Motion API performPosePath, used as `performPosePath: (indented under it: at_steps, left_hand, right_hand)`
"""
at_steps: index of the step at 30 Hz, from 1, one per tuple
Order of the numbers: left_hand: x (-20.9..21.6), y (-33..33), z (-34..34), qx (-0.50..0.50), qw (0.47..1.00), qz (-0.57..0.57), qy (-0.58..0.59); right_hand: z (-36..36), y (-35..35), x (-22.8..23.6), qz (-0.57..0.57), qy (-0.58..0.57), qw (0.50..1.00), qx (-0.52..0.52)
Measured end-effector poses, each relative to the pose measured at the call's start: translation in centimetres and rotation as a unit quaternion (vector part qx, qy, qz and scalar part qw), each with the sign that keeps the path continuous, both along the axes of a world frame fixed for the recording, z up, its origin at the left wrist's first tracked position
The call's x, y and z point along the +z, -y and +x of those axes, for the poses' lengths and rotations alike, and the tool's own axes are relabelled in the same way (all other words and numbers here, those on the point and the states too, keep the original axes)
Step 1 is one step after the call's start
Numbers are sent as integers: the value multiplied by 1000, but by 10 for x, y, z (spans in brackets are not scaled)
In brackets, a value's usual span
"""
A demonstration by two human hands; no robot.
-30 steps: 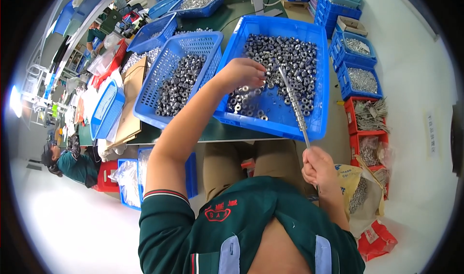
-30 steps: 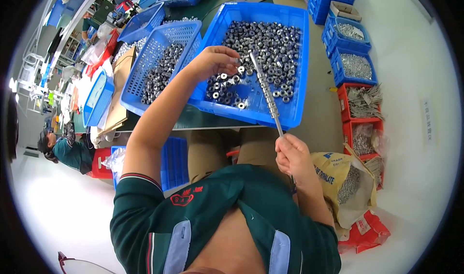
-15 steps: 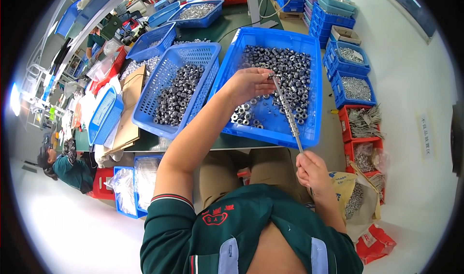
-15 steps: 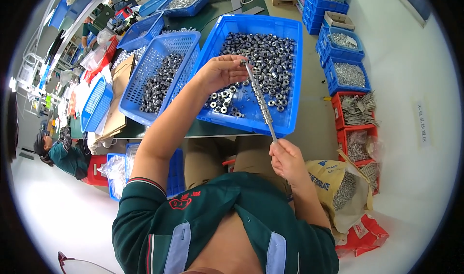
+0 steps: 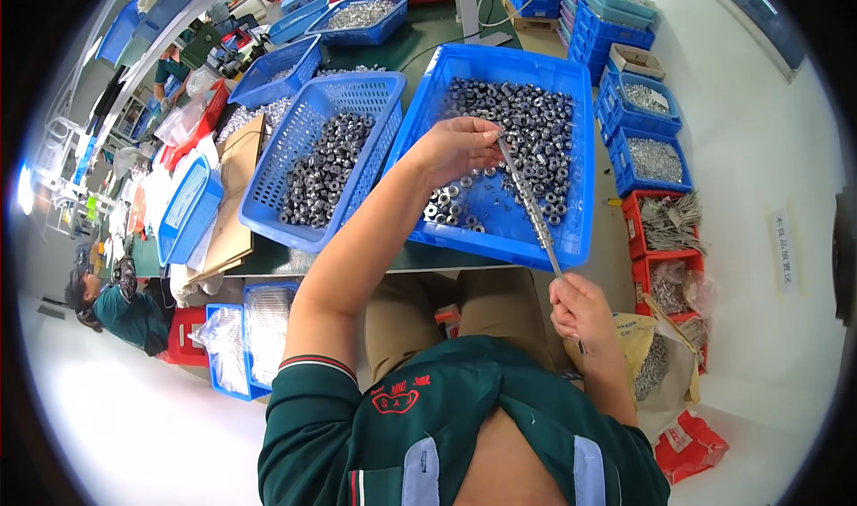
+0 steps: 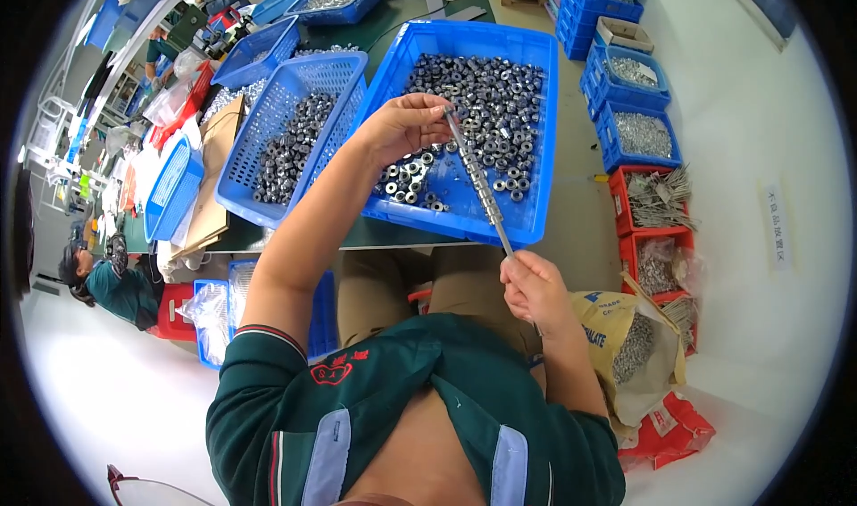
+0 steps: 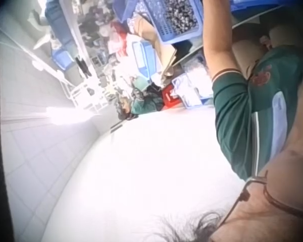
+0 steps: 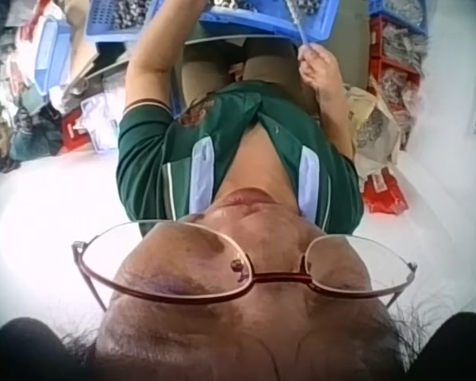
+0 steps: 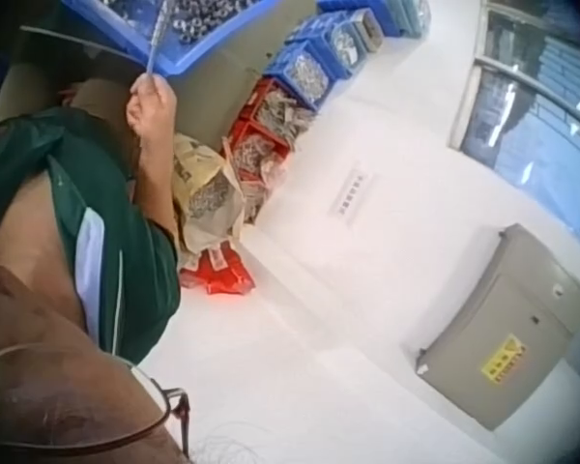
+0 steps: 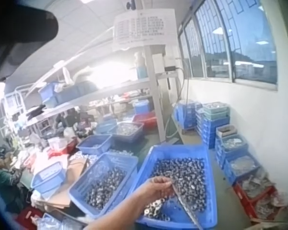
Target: The recorder picks up small metal rings from a blue plastic basket and slides them onto a thin metal rod held in the other hand.
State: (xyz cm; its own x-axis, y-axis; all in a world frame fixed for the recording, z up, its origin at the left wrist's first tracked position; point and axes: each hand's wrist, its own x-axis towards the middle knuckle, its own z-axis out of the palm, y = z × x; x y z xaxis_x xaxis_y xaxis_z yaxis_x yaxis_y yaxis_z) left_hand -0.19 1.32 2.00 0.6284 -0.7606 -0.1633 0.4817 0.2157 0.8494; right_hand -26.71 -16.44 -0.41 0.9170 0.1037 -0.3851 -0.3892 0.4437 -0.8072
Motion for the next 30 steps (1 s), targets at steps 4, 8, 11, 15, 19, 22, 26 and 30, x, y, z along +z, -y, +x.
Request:
performPosePath:
  at_steps: [4, 8, 11, 15, 19, 22, 26, 30]
  left_hand:
    - [-2, 0, 5, -11, 1000, 10, -25]
    - [-5, 0, 9, -11, 1000, -10, 6]
    - [-3, -3, 7, -26, 999, -28, 31]
    - [-4, 8, -6, -126, 990, -27, 65]
    - [1, 8, -15, -103, 994, 6, 39]
    - [3, 4, -18, -103, 989, 62, 85]
    - [10, -9, -3, -71, 975, 157, 140]
    - [-8, -16, 16, 9, 830, 340, 443]
  right_hand:
    - [-2, -5, 0, -7, 3, 1000, -5]
    - [-2, -11, 4, -61, 21, 998, -19]
    - [-4, -7, 16, 54, -7, 998, -8]
    - [-3, -14, 15, 51, 9, 998, -27]
    - [-2, -17, 13, 58, 16, 998, -29]
    - [0, -18, 10, 41, 18, 999, -25]
    - [-3, -16, 9, 6, -3, 999, -46]
    - [-6, -9, 8, -11, -4, 998, -55]
